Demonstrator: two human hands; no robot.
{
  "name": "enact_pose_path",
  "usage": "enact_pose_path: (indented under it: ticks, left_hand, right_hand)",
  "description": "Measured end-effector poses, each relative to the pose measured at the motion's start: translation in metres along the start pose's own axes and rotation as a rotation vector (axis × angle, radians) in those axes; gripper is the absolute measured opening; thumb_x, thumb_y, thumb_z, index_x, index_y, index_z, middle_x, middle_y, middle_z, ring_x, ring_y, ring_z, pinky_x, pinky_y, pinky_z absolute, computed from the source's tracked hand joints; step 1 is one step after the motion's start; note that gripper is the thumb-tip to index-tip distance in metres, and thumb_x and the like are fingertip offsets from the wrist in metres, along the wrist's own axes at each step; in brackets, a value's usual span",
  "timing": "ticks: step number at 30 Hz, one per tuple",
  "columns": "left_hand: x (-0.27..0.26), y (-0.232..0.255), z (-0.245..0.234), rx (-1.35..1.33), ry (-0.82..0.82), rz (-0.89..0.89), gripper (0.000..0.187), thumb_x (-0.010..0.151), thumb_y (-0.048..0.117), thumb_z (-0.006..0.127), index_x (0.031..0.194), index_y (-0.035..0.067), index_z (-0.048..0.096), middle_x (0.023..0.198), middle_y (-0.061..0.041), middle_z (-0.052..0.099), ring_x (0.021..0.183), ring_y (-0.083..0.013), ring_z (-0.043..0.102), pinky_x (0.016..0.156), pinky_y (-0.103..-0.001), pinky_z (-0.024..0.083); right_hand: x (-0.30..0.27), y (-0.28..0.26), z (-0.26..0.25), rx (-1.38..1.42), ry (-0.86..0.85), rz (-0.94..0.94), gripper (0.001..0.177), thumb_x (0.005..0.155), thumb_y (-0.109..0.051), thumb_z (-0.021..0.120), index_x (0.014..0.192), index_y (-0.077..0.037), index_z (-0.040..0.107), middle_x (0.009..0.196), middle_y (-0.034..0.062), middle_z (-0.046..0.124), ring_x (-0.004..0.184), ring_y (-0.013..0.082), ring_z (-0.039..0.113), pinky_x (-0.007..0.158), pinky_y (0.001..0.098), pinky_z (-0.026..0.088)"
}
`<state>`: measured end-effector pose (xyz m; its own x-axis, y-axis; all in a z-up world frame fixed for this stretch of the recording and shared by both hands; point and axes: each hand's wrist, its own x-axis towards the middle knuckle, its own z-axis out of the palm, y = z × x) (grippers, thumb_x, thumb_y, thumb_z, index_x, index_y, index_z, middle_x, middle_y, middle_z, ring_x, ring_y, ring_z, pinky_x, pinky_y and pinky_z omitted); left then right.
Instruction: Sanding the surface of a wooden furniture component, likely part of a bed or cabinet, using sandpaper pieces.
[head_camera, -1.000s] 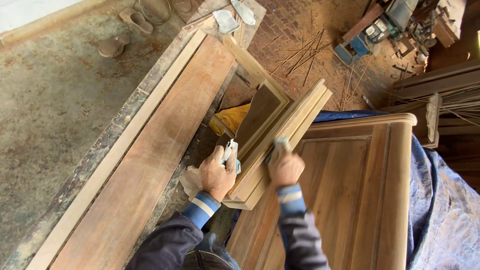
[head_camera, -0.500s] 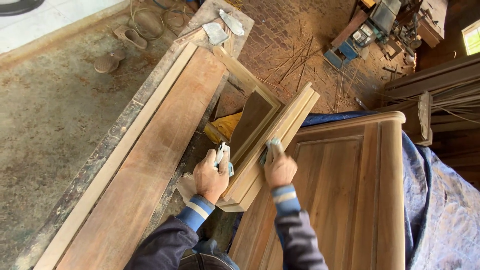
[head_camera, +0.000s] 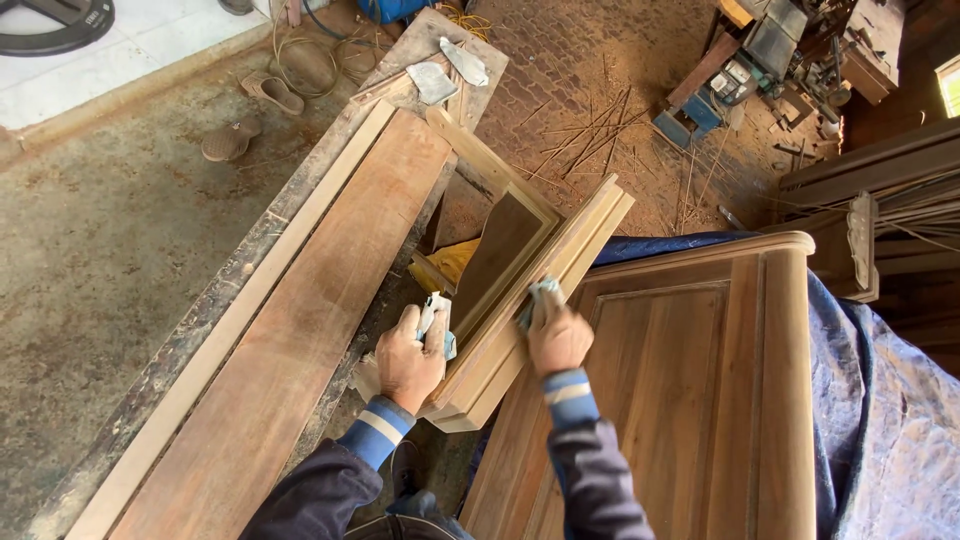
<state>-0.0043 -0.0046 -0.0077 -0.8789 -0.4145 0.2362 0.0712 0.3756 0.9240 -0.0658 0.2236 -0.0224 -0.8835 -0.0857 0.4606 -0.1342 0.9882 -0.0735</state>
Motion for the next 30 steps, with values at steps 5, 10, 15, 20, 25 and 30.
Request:
enact_pose_path:
  ticks: [5, 10, 15, 20, 25, 30]
  left_hand:
    - [0.000, -0.004, 0.002, 0.026, 0.035, 0.036, 0.035, 0.099, 0.034, 0.065, 0.081, 0.006, 0.054, 0.071, -0.016, 0.068, 0.064, -0.0367, 0.068, 0.059, -0.047, 0.051]
    - [0.002, 0.005, 0.000, 0.107, 0.014, -0.059, 0.034, 0.096, 0.036, 0.066, 0.081, 0.007, 0.056, 0.069, -0.017, 0.068, 0.062, -0.0374, 0.068, 0.057, -0.049, 0.050]
    - [0.000, 0.000, 0.000, 0.087, 0.075, 0.017, 0.036, 0.097, 0.035, 0.067, 0.081, 0.005, 0.054, 0.070, -0.018, 0.066, 0.065, -0.0403, 0.066, 0.056, -0.050, 0.049]
    - [-0.001, 0.005, 0.001, 0.061, 0.082, -0.045, 0.036, 0.095, 0.036, 0.067, 0.078, 0.007, 0.055, 0.067, -0.017, 0.066, 0.062, -0.0380, 0.068, 0.055, -0.048, 0.050]
    - [-0.002, 0.002, 0.001, 0.085, 0.124, 0.040, 0.035, 0.097, 0.032, 0.068, 0.080, 0.005, 0.054, 0.071, -0.018, 0.066, 0.064, -0.0387, 0.066, 0.055, -0.047, 0.050]
    - [-0.002, 0.010, 0.000, 0.064, 0.074, -0.113, 0.032, 0.094, 0.033, 0.069, 0.078, 0.008, 0.056, 0.067, -0.013, 0.068, 0.058, -0.0325, 0.069, 0.052, -0.045, 0.052]
  right_hand:
    - [-0.070, -0.053, -0.052, 0.287, 0.073, -0.323, 0.024, 0.094, -0.008, 0.061, 0.109, -0.008, 0.080, 0.070, 0.0118, 0.076, 0.039, 0.0131, 0.058, 0.036, 0.0298, 0.049]
    - [-0.014, -0.027, -0.055, 0.315, -0.037, -0.205, 0.019, 0.099, -0.022, 0.066, 0.110, -0.011, 0.079, 0.073, 0.0088, 0.075, 0.047, 0.0141, 0.063, 0.041, 0.0306, 0.051]
    - [0.036, -0.027, -0.083, 0.113, 0.067, -0.203, 0.027, 0.095, -0.032, 0.069, 0.100, -0.008, 0.080, 0.084, 0.0105, 0.069, 0.077, 0.0266, 0.064, 0.066, 0.0418, 0.051]
    - [-0.027, -0.053, -0.100, 0.339, -0.004, -0.389, 0.041, 0.092, -0.033, 0.071, 0.110, 0.003, 0.074, 0.103, 0.0170, 0.069, 0.078, 0.0255, 0.061, 0.063, 0.0358, 0.047]
    - [-0.028, -0.016, -0.077, 0.417, -0.100, -0.434, 0.027, 0.090, -0.012, 0.069, 0.115, -0.004, 0.076, 0.108, 0.0132, 0.073, 0.081, 0.0243, 0.065, 0.066, 0.0337, 0.052]
    - [0.026, 0.028, -0.076, 0.277, 0.021, -0.528, 0.037, 0.088, 0.003, 0.061, 0.122, -0.006, 0.073, 0.124, 0.0141, 0.072, 0.101, 0.0313, 0.068, 0.082, 0.0375, 0.057]
